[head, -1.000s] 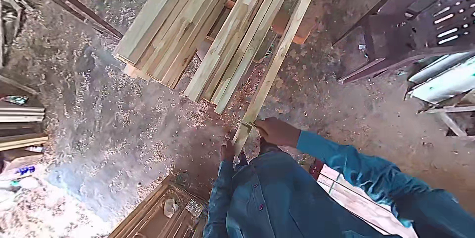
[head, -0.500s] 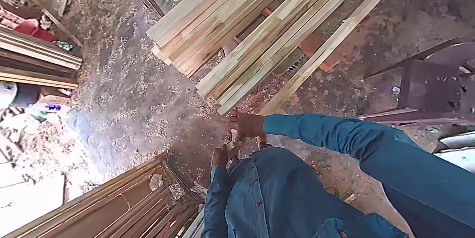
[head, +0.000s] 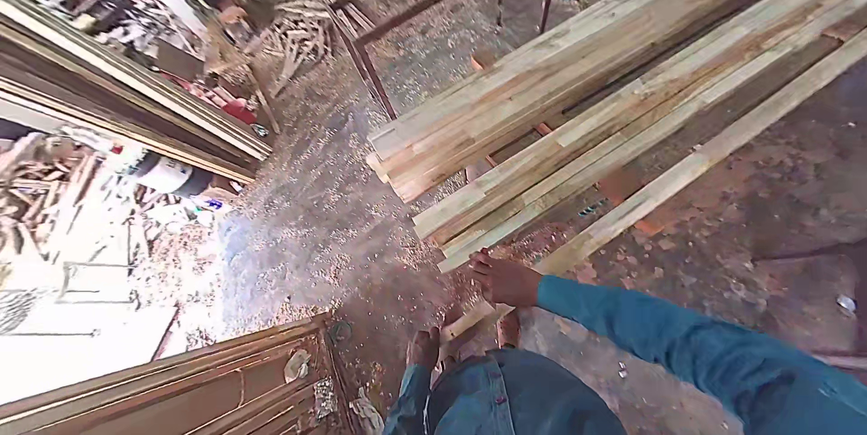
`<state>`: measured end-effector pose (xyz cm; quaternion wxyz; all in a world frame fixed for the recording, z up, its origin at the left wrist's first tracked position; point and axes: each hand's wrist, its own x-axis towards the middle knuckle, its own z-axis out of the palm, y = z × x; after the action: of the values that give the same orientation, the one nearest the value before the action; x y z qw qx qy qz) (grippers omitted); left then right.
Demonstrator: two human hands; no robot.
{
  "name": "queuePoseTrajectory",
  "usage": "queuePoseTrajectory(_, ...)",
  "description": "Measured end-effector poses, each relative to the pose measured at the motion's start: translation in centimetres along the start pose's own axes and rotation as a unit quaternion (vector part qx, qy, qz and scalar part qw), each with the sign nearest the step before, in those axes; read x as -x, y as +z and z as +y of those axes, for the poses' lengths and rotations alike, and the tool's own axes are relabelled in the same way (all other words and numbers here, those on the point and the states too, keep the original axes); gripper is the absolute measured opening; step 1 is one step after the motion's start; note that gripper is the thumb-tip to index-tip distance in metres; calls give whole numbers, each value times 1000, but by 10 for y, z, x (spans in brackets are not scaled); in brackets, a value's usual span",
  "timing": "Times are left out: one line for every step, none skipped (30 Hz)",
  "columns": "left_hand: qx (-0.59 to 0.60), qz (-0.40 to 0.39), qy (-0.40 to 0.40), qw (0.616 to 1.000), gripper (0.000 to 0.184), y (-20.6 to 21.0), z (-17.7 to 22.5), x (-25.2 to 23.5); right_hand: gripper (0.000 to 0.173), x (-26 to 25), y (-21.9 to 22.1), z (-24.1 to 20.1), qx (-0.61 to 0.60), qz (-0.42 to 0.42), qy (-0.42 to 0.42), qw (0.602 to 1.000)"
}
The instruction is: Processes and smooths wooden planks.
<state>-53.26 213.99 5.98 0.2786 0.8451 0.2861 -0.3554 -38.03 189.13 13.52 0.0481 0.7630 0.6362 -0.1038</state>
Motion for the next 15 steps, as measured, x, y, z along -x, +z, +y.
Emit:
queuePoseTrajectory(-5, -13, 5, 1000, 62, -3, 1, 0, 21, 11, -4, 1, -5, -1, 24, 1000)
queuePoseTrajectory(-9, -27, 12, 1000, 62, -6, 2, -2, 20, 22, -8, 1, -16, 4, 59, 998)
queuePoseTrajectory(-11, -41, 17, 999, 63, -9, 2, -7, 22, 34, -15, 1, -39, -2, 110, 993)
queuePoseTrajectory(-7, -57, 14, 998, 63, -12, 1, -14, 26, 46, -23, 2, -105, -43, 178, 977)
queuePoseTrajectory(10, -71, 4, 997, 64, -13, 0, -22, 25, 58, -29, 5, -162, -64, 233, 957)
queuePoseTrajectory(41, -84, -8, 996, 63, -13, -4, -31, 28, 70, -33, 7, -213, -78, 281, 932)
queuePoseTrajectory(84, -86, -11, 993, 63, -9, -10, -41, 34, 83, -33, 6, -265, -71, 324, 905)
queuePoseTrajectory(121, -75, 3, 990, 64, -1, -21, -56, 40, 98, -29, 3, -309, -52, 361, 878)
queuePoseTrajectory(156, -78, 13, 985, 67, 1, -25, -64, 40, 112, -19, -3, -359, -3, 389, 848)
queuePoseTrajectory(174, -80, 19, 981, 70, -2, -23, -66, 36, 123, -4, -14, -408, 66, 417, 810)
queuePoseTrajectory(163, -76, 24, 983, 75, -7, -18, -64, 32, 131, 14, -27, -465, 133, 443, 755)
queuePoseTrajectory(139, -81, 33, 987, 76, -8, -15, -61, 31, 135, 32, -44, -520, 194, 468, 688)
queuePoseTrajectory(102, -98, 59, 988, 71, -10, -13, -53, 29, 138, 44, -63, -573, 238, 491, 612)
queuePoseTrajectory(49, -138, 107, 983, 55, -15, -8, -40, 30, 138, 52, -82, -608, 276, 507, 545)
queuePoseTrajectory(-45, -182, 176, 966, 48, -23, -6, -28, 34, 137, 57, -101, -629, 304, 521, 491)
